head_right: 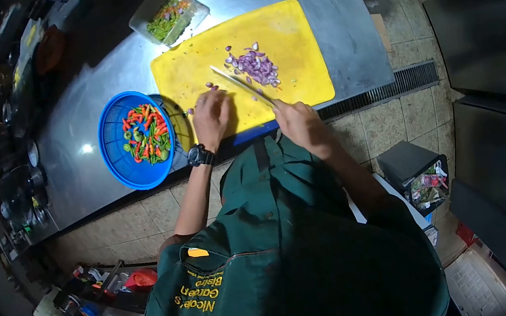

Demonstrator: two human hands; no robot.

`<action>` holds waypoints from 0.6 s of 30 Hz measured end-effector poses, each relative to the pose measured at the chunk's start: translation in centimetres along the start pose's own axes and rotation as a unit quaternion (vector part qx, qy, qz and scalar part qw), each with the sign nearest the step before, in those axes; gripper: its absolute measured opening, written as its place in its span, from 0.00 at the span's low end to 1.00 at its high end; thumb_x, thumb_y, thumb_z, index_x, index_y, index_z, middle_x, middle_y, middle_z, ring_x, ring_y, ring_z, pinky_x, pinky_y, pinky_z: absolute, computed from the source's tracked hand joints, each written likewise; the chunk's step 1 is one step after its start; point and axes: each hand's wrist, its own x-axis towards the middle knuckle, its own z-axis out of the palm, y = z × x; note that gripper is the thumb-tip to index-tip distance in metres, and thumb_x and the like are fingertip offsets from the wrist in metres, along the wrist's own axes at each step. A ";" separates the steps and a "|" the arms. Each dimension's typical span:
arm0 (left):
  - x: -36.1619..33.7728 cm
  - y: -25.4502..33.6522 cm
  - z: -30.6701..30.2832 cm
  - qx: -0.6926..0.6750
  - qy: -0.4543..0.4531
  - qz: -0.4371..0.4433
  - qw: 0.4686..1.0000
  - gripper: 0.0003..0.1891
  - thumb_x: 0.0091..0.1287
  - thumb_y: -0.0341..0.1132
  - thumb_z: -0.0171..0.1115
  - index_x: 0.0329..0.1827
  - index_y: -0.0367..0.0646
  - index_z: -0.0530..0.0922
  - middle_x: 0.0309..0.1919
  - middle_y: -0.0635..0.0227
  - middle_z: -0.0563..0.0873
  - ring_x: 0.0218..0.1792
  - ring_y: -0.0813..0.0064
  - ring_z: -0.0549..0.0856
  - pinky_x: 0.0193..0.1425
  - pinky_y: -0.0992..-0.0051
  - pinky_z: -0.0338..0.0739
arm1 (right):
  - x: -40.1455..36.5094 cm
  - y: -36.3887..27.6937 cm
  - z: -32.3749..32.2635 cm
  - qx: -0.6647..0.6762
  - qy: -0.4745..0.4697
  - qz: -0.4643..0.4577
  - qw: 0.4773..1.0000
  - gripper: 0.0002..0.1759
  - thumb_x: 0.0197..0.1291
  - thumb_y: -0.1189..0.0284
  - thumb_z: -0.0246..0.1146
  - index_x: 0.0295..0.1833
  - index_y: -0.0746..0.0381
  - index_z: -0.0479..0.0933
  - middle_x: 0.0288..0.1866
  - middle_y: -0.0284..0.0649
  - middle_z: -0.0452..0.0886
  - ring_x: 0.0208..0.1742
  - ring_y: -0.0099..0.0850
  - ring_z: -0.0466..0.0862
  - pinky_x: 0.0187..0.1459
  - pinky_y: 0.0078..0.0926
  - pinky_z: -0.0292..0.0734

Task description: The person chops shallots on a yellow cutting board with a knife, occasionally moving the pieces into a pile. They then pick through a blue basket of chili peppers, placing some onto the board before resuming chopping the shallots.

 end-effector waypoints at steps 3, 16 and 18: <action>1.3 -1.5 -0.9 0.041 0.044 0.003 0.998 0.08 0.71 0.34 0.70 0.50 0.45 0.89 0.48 0.56 0.91 0.43 0.56 0.91 0.46 0.61 0.86 | -2.1 1.1 -2.0 -0.012 -0.048 -0.025 0.998 0.17 0.76 0.66 0.62 0.63 0.62 0.82 0.37 0.59 0.86 0.43 0.60 0.87 0.49 0.57 0.81; 1.5 -1.9 -1.4 0.063 0.019 -0.057 0.996 0.08 0.70 0.32 0.68 0.49 0.47 0.88 0.47 0.59 0.88 0.46 0.54 0.88 0.52 0.58 0.82 | -1.7 3.6 0.5 0.020 0.041 -0.011 0.999 0.16 0.75 0.65 0.63 0.60 0.62 0.83 0.43 0.60 0.87 0.47 0.61 0.87 0.53 0.57 0.81; 2.4 -2.0 -1.5 0.083 0.009 -0.030 0.996 0.07 0.70 0.32 0.69 0.48 0.46 0.89 0.46 0.59 0.89 0.46 0.54 0.88 0.53 0.58 0.83 | -2.3 3.9 0.5 0.012 0.012 -0.013 1.000 0.15 0.75 0.65 0.63 0.59 0.62 0.83 0.42 0.60 0.87 0.46 0.61 0.87 0.52 0.57 0.81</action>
